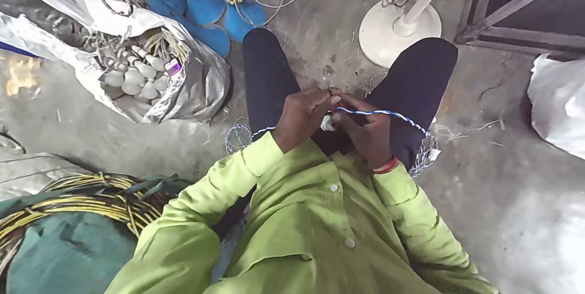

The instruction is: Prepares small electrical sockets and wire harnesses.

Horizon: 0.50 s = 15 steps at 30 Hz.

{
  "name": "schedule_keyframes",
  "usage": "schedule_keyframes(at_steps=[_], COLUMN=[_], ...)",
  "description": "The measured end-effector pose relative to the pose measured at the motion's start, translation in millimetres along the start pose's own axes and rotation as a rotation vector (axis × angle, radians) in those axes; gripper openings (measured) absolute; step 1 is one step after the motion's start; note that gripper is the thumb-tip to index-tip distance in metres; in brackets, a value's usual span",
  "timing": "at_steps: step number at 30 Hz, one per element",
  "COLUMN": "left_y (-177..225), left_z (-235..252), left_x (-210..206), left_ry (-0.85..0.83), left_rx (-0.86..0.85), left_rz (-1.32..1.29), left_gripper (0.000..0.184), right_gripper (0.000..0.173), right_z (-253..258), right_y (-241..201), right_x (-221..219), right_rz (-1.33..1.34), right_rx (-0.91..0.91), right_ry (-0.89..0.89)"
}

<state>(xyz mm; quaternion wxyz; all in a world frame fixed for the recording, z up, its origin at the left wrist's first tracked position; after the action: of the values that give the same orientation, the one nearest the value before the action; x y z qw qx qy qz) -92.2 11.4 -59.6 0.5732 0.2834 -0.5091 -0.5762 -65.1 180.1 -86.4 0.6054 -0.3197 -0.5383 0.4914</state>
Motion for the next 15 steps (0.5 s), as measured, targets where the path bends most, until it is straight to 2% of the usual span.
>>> schedule_keyframes(at_steps=[5,9,11,15], left_y=[6,13,13,18], left_z=[-1,-4,-1,6], left_x=[-2,-8,-10,-10], left_ry=[-0.020,-0.049,-0.068,-0.085], left_rx=[-0.040,-0.215,-0.304,-0.346], left_rz=[0.066,0.255,0.382,0.460], left_gripper=[0.018,0.014,0.017,0.023], right_gripper=[0.038,0.023,0.019,0.014], right_z=[-3,-5,-4,-3], right_y=[4,5,4,6], right_x=[-3,-6,-5,-4], right_rz=[0.050,-0.006,-0.039,-0.176], right_rx=[-0.046,-0.012,0.002,0.025], right_ry=[-0.030,0.041,0.071,0.102])
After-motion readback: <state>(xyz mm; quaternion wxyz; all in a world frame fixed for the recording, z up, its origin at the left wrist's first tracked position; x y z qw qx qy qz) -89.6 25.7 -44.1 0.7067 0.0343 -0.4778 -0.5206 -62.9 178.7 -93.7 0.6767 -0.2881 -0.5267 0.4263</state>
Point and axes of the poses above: each hand's wrist, its own z-axis towards the middle knuckle, its own x-axis out of the back of the hand, y = z × x, the point moved 3 cm from there along z, towards the middle knuckle, and after that the axes turned 14 degrees about -z, right-handed, at the moved point
